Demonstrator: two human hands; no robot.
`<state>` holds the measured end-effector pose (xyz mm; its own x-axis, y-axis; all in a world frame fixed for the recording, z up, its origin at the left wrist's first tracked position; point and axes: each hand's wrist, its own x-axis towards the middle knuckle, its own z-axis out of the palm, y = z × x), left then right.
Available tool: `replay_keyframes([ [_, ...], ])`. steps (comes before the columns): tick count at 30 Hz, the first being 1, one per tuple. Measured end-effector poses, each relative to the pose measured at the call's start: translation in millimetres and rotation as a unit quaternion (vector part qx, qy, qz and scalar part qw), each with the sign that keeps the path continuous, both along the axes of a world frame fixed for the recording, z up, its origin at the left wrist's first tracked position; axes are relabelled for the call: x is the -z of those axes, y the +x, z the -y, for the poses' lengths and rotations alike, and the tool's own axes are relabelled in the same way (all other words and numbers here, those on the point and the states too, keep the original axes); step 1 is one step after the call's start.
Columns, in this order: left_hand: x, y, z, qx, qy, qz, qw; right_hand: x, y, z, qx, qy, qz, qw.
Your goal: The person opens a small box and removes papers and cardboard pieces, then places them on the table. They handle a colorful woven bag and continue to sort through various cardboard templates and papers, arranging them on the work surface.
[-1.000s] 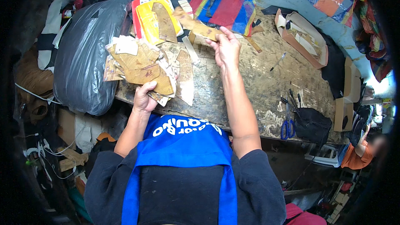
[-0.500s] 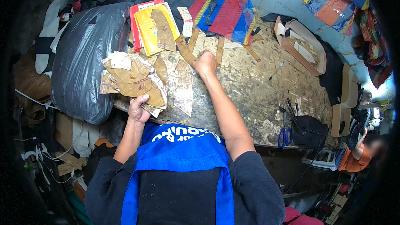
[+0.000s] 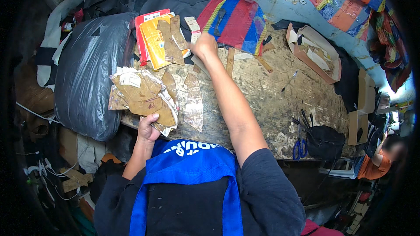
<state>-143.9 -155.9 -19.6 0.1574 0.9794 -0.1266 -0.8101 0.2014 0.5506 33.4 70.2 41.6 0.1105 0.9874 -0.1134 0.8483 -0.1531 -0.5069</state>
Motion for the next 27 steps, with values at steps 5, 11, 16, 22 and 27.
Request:
replay_keyframes([
  [5,0.0,1.1,-2.4,0.006,-0.002,-0.025,1.0,43.9,21.0,37.6,-0.036,-0.055,0.056,0.996],
  [11,2.9,9.4,-4.7,-0.005,-0.008,-0.027,1.0,55.5,41.7,44.9,-0.018,-0.021,0.008,1.0],
  [16,0.7,7.9,-7.2,0.023,-0.01,0.006,1.0,43.8,44.4,47.7,0.0,-0.019,0.066,0.998],
  [22,-7.0,10.2,-10.5,0.034,0.009,0.01,0.999,34.1,74.3,42.5,0.024,0.036,0.054,0.998],
  [27,-6.7,16.5,-22.3,0.05,0.007,0.018,0.999,16.6,93.3,13.6,-0.036,0.027,-0.09,0.995],
])
